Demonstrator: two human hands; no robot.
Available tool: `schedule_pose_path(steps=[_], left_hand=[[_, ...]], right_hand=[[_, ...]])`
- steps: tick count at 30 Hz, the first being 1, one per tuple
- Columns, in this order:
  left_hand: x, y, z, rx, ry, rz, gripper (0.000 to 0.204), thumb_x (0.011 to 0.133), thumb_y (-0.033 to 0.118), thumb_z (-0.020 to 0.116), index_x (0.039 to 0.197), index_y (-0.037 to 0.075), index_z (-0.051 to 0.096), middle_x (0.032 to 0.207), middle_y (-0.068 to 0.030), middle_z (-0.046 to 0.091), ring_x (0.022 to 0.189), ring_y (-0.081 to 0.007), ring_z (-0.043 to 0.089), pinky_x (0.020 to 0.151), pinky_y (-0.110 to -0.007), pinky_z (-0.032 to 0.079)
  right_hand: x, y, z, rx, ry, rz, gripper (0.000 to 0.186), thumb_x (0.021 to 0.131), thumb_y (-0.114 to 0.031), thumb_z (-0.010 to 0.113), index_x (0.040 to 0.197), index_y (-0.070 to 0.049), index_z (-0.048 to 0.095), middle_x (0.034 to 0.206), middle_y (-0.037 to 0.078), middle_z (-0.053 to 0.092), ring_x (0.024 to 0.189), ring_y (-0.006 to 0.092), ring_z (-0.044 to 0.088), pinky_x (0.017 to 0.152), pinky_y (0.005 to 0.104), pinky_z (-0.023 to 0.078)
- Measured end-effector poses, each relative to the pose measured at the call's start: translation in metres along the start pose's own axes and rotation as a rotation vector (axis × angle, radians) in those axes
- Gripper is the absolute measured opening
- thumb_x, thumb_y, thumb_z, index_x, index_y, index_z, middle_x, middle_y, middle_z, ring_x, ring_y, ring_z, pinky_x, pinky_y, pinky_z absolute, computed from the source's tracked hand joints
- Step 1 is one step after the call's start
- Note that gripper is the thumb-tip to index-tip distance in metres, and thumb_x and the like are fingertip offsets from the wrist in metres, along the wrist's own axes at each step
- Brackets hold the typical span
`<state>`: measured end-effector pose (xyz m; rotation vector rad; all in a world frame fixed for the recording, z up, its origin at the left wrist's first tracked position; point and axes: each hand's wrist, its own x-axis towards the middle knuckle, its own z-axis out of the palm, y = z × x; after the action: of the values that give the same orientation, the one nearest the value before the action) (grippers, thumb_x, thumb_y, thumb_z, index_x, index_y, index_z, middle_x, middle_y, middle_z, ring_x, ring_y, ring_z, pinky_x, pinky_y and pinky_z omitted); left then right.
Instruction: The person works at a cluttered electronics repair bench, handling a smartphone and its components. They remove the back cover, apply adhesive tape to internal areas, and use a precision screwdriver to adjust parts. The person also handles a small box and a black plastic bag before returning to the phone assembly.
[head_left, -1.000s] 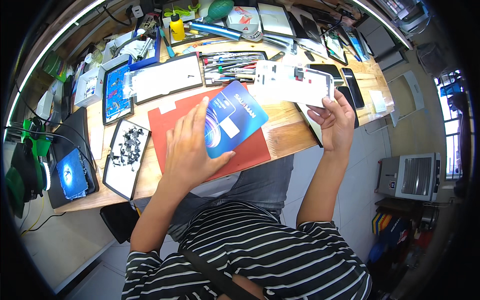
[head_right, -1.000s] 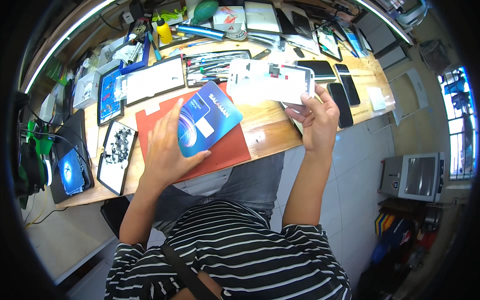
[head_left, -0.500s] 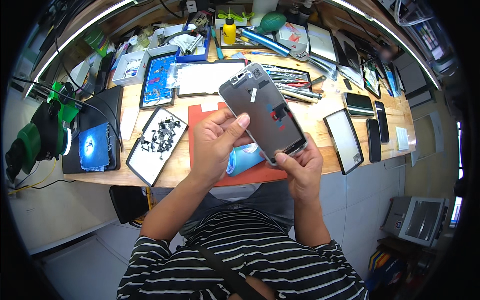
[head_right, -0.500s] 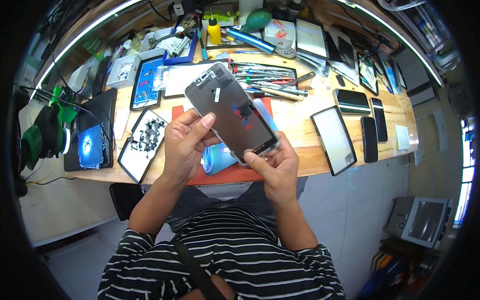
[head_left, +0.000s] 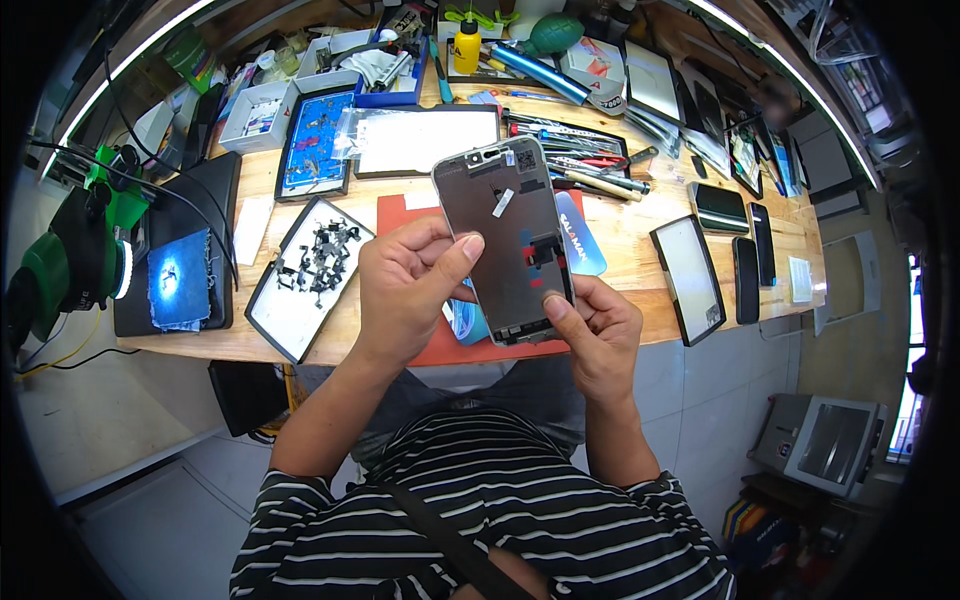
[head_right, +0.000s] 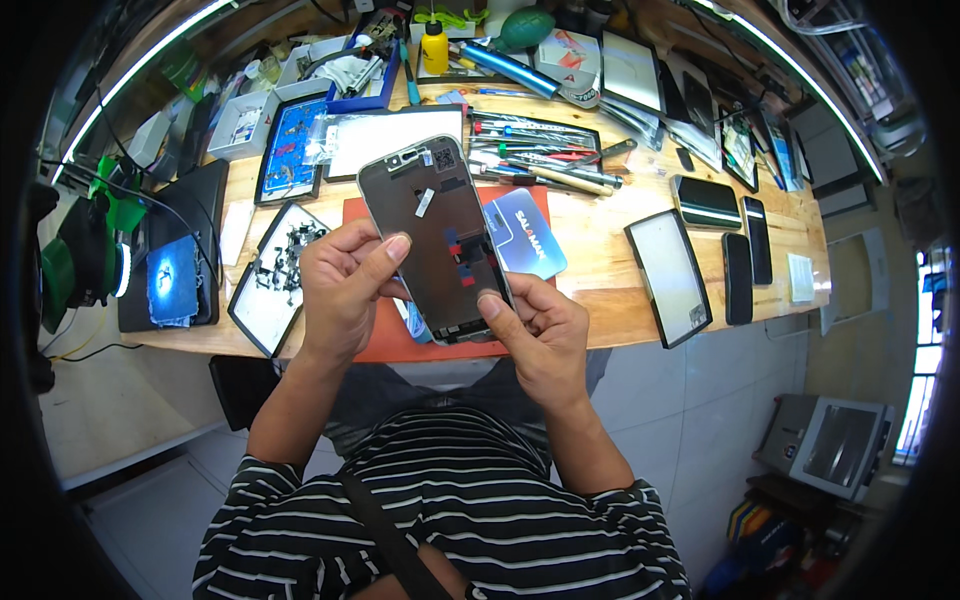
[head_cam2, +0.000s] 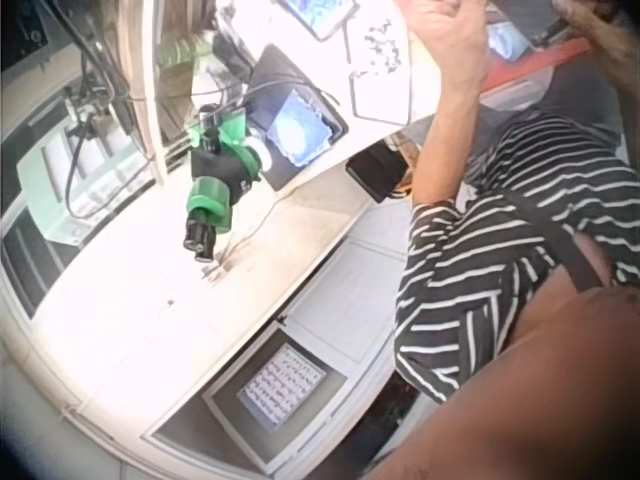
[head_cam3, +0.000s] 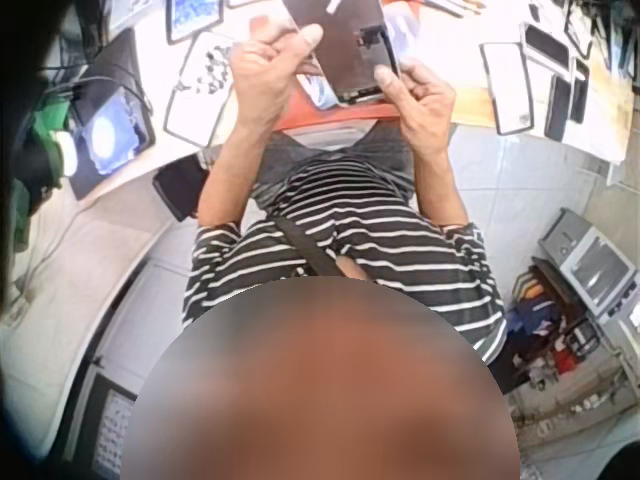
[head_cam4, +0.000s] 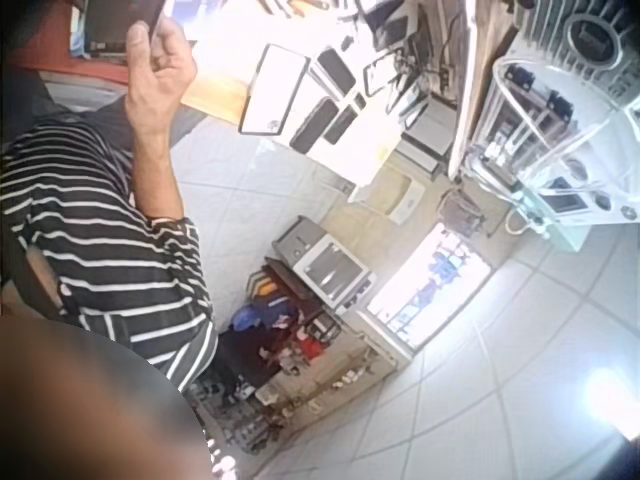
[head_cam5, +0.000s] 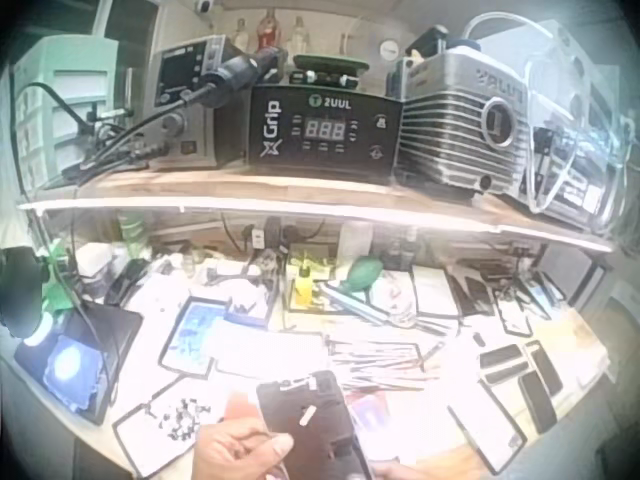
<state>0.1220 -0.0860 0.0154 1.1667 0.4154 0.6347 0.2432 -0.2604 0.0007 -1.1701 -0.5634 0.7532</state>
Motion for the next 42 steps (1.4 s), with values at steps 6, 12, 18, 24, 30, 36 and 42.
schedule_pose_path(steps=[6, 12, 18, 24, 30, 36, 42], left_hand=[[-0.001, -0.003, -0.002, 0.036, -0.002, 0.008, 0.027, 0.101, 0.014, 0.069, 0.117, -0.008, 0.07, 0.096, -0.0129, 0.078, 0.078, -0.0102, 0.073, 0.062, -0.023, 0.061], [0.005, -0.001, -0.006, -0.154, -0.027, -0.099, 0.027, 0.099, 0.009, 0.069, 0.117, -0.011, 0.068, 0.097, -0.018, 0.077, 0.077, -0.0161, 0.076, 0.061, -0.025, 0.065], [0.008, -0.007, -0.007, -0.189, 0.002, -0.109, 0.019, 0.1, 0.008, 0.064, 0.112, -0.007, 0.066, 0.095, -0.0155, 0.075, 0.074, -0.0162, 0.076, 0.063, -0.029, 0.066], [0.007, -0.01, -0.003, -0.058, 0.037, 0.013, 0.024, 0.103, 0.008, 0.061, 0.124, -0.004, 0.058, 0.109, -0.0136, 0.074, 0.093, -0.0119, 0.073, 0.079, -0.024, 0.06], [-0.004, -0.014, 0.018, -0.051, -0.002, 0.069, 0.042, 0.105, 0.004, 0.056, 0.144, -0.002, 0.041, 0.121, -0.019, 0.071, 0.105, -0.0156, 0.071, 0.092, -0.028, 0.055], [-0.014, -0.016, 0.021, 0.06, 0.001, 0.122, 0.052, 0.105, 0.002, 0.054, 0.152, -0.003, 0.033, 0.12, -0.0186, 0.071, 0.103, -0.0123, 0.07, 0.087, -0.025, 0.056], [-0.018, -0.016, 0.022, 0.104, -0.009, 0.166, 0.051, 0.106, 0.002, 0.054, 0.152, -0.003, 0.033, 0.119, -0.0172, 0.071, 0.099, -0.0099, 0.069, 0.083, -0.023, 0.054]], right_hand=[[-0.001, 0.002, 0.0, -0.006, -0.024, 0.037, 0.028, 0.103, -0.006, 0.068, 0.125, 0.011, 0.065, 0.099, 0.01, 0.075, 0.083, 0.0083, 0.07, 0.073, 0.0242, 0.062], [0.0, -0.004, -0.004, 0.133, -0.084, 0.175, 0.029, 0.102, -0.006, 0.068, 0.125, 0.01, 0.064, 0.1, 0.011, 0.075, 0.083, 0.011, 0.071, 0.074, 0.0269, 0.063], [0.004, -0.004, -0.008, 0.095, -0.151, 0.095, 0.036, 0.099, -0.004, 0.071, 0.131, 0.009, 0.062, 0.113, 0.014, 0.074, 0.101, 0.0141, 0.071, 0.089, 0.0288, 0.059], [0.03, -0.025, -0.012, -0.358, 0.096, -0.134, 0.031, 0.095, -0.005, 0.076, 0.123, 0.005, 0.068, 0.095, 0.005, 0.068, 0.082, 0.008, 0.062, 0.07, 0.0207, 0.05], [0.049, -0.038, 0.017, -0.786, 0.095, -0.368, 0.022, 0.086, -0.011, 0.083, 0.106, -0.005, 0.075, 0.077, 0.001, 0.055, 0.062, 0.0097, 0.049, 0.056, 0.0265, 0.041], [0.06, -0.031, 0.034, -0.749, 0.058, -0.416, 0.029, 0.085, -0.01, 0.084, 0.112, -0.004, 0.076, 0.084, -0.003, 0.051, 0.066, 0.005, 0.044, 0.056, 0.0219, 0.035], [0.059, -0.031, 0.034, -0.69, 0.031, -0.402, 0.025, 0.087, -0.004, 0.083, 0.111, 0.0, 0.074, 0.085, -0.006, 0.049, 0.068, 0.0003, 0.039, 0.055, 0.0175, 0.032]])
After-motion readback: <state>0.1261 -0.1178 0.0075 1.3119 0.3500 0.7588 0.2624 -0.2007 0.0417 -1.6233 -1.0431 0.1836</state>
